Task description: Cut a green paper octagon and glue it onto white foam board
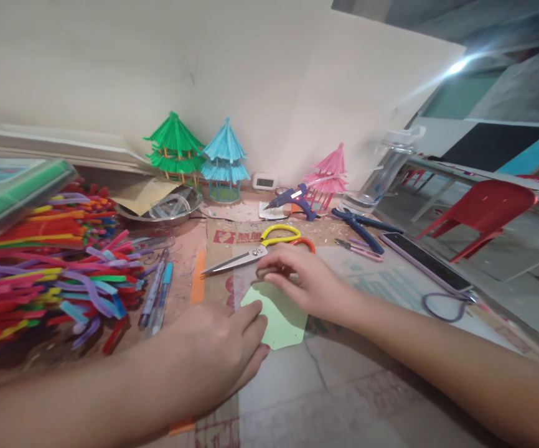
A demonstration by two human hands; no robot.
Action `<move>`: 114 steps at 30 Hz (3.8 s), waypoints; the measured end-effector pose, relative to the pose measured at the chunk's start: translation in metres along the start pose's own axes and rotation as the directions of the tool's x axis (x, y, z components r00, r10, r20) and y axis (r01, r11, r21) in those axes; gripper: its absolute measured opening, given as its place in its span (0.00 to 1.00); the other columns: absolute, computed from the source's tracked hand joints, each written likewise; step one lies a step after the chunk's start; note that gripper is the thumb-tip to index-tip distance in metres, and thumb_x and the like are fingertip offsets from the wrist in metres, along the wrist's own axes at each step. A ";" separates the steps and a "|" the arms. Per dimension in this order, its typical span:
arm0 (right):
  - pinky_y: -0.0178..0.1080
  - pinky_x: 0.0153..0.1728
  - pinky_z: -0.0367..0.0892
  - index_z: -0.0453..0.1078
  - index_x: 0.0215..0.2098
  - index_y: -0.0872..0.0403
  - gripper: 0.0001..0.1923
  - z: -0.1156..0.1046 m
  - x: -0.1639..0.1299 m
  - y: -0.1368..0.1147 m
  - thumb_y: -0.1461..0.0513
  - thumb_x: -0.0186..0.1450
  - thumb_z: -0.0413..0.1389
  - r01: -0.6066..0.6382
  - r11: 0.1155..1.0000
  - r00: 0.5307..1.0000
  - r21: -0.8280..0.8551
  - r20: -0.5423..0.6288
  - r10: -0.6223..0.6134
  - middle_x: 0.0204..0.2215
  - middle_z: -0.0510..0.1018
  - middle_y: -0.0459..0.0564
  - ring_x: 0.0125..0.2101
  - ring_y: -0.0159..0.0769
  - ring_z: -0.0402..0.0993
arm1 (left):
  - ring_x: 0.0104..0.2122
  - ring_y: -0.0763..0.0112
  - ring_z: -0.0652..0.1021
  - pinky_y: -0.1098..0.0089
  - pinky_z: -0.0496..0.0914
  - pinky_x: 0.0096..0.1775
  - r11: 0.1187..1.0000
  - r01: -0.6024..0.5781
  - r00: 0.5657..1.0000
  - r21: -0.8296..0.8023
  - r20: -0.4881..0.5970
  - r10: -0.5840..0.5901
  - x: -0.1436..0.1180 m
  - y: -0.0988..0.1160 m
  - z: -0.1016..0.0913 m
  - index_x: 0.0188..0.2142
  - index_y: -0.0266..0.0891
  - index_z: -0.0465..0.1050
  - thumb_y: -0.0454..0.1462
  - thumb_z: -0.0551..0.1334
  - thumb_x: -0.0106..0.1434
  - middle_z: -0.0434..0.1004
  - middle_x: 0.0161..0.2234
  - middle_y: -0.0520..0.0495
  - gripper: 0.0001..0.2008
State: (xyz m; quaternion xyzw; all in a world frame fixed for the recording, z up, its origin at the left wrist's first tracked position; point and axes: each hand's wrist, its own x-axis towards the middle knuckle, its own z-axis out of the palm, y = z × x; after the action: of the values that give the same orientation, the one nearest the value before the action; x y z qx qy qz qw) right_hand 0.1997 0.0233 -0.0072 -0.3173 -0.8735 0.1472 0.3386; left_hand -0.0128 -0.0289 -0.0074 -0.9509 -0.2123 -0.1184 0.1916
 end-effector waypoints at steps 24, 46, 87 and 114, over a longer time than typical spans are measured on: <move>0.42 0.37 0.76 0.62 0.43 0.52 0.06 0.001 -0.001 0.007 0.66 0.68 0.48 -0.263 0.920 0.944 0.292 -0.117 0.307 0.38 0.72 0.50 0.36 0.35 0.75 | 0.23 0.64 0.74 0.67 0.64 0.22 0.996 0.017 0.999 -0.085 0.044 -0.014 -0.001 0.005 -0.014 0.31 0.41 0.68 0.29 0.57 0.64 0.73 0.25 0.51 0.08; 0.35 0.31 0.68 0.70 0.35 0.54 0.06 -0.010 0.006 -0.008 0.70 0.62 0.54 -0.338 0.929 0.941 0.152 0.063 0.332 0.31 0.79 0.47 0.30 0.32 0.74 | 0.26 0.62 0.76 0.65 0.67 0.25 0.999 0.035 0.999 -0.014 0.006 -0.035 -0.001 -0.014 -0.002 0.37 0.38 0.72 0.29 0.57 0.66 0.79 0.35 0.45 0.07; 0.35 0.32 0.66 0.70 0.35 0.54 0.07 -0.005 0.007 -0.012 0.71 0.64 0.54 -0.091 0.996 0.996 -0.025 0.020 0.092 0.31 0.77 0.47 0.31 0.32 0.71 | 0.28 0.59 0.80 0.63 0.71 0.25 0.994 0.018 0.980 -0.111 0.201 0.005 0.003 0.007 -0.014 0.38 0.39 0.72 0.33 0.54 0.67 0.80 0.46 0.40 0.07; 0.35 0.31 0.64 0.68 0.34 0.54 0.07 0.006 0.007 -0.004 0.71 0.62 0.54 -0.060 0.996 0.994 -0.071 0.084 0.066 0.29 0.74 0.46 0.29 0.33 0.69 | 0.23 0.64 0.77 0.66 0.67 0.22 0.975 0.073 0.969 -0.210 0.247 -0.019 0.008 0.001 -0.018 0.35 0.40 0.68 0.35 0.54 0.67 0.77 0.36 0.45 0.06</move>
State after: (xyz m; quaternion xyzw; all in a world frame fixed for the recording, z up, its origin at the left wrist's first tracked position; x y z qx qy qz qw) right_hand 0.1899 0.0242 -0.0057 -0.3493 -0.8814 0.1416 0.2846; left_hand -0.0075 -0.0343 0.0107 -0.9683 -0.2421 -0.0276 0.0559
